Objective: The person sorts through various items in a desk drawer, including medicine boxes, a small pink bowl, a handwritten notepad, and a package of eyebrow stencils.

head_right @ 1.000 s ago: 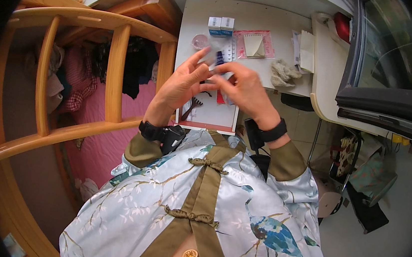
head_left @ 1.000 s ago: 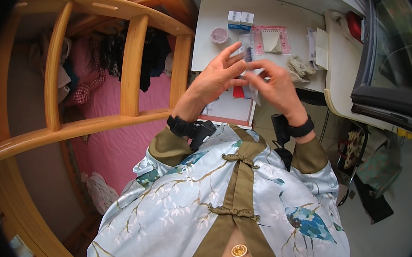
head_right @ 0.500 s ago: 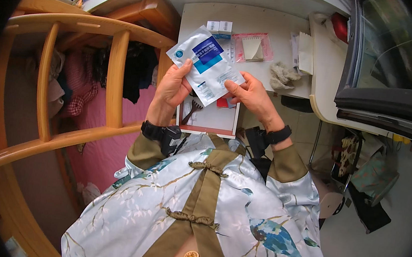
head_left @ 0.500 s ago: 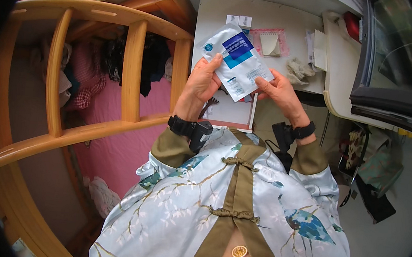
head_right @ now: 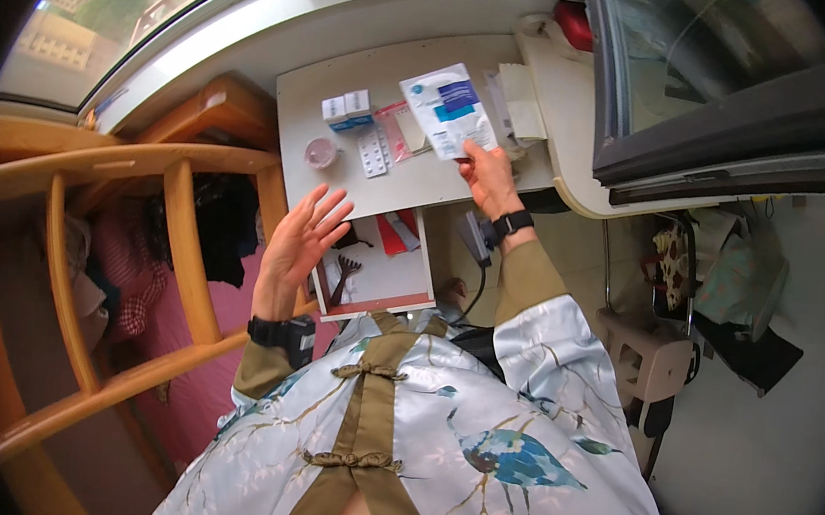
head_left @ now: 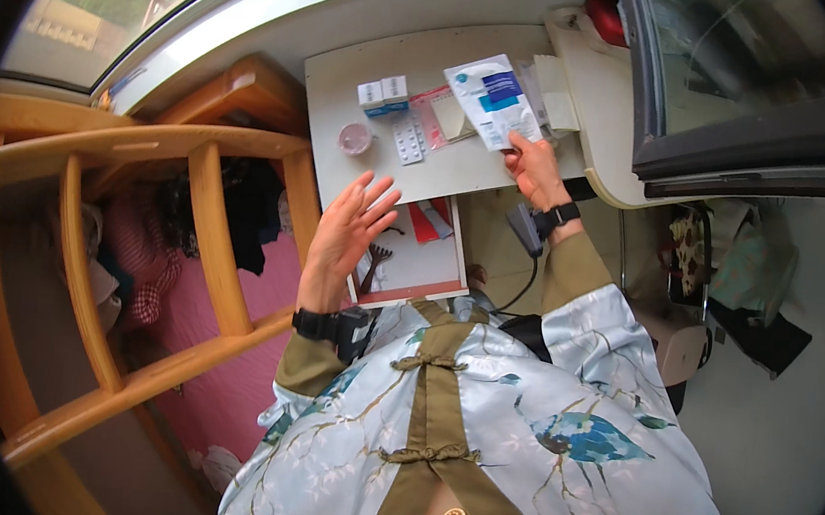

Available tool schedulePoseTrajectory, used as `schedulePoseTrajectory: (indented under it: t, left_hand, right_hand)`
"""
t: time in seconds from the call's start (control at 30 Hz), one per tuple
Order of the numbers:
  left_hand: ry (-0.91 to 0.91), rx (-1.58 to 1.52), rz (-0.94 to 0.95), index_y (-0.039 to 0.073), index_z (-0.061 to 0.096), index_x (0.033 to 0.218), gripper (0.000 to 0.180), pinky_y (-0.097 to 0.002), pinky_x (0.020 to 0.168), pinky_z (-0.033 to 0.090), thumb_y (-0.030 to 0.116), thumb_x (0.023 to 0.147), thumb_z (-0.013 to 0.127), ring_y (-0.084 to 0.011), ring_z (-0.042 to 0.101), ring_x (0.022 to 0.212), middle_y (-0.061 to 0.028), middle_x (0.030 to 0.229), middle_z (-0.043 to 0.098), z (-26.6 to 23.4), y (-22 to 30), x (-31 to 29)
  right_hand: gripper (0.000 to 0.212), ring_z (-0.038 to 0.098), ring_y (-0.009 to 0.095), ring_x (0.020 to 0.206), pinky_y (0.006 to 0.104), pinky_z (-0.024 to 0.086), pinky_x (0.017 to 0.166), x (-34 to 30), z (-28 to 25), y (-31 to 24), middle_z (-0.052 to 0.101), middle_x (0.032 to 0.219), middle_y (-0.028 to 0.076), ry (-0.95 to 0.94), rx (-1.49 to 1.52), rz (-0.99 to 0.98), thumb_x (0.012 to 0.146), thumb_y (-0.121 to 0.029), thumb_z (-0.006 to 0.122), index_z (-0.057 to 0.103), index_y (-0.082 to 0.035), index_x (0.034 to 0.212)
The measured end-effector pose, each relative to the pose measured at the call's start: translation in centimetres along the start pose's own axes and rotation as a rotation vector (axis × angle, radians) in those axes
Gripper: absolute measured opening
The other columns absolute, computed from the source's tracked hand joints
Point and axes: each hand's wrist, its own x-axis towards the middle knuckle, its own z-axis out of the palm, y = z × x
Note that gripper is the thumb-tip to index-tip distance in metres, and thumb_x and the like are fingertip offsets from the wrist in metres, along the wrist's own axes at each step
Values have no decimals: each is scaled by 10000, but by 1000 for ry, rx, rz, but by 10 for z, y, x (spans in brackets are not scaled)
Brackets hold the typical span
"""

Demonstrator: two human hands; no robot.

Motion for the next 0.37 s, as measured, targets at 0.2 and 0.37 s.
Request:
schedulePoseTrajectory:
  t: [0.2,0.37]
  left_hand:
    - [43,-8,-28,5,320,1322,529,-399,966,397,253,897,516,-297,435,1194,-190,1328,390,-19,5,-15]
    - [116,3,-25,-3,317,1316,519,-381,924,432,258,907,501,-282,464,1168,-181,1308,418,-32,9,-20]
  right_hand:
    - [191,622,225,740,198,391,431,67,-62,-36,604,872,104,294,283,16,817,-1,545,519,-17,1006]
    - [233,617,204,723,208,373,410,86,-86,-60,600,878,111,313,137,40,837,-42,552,477,-12,1055]
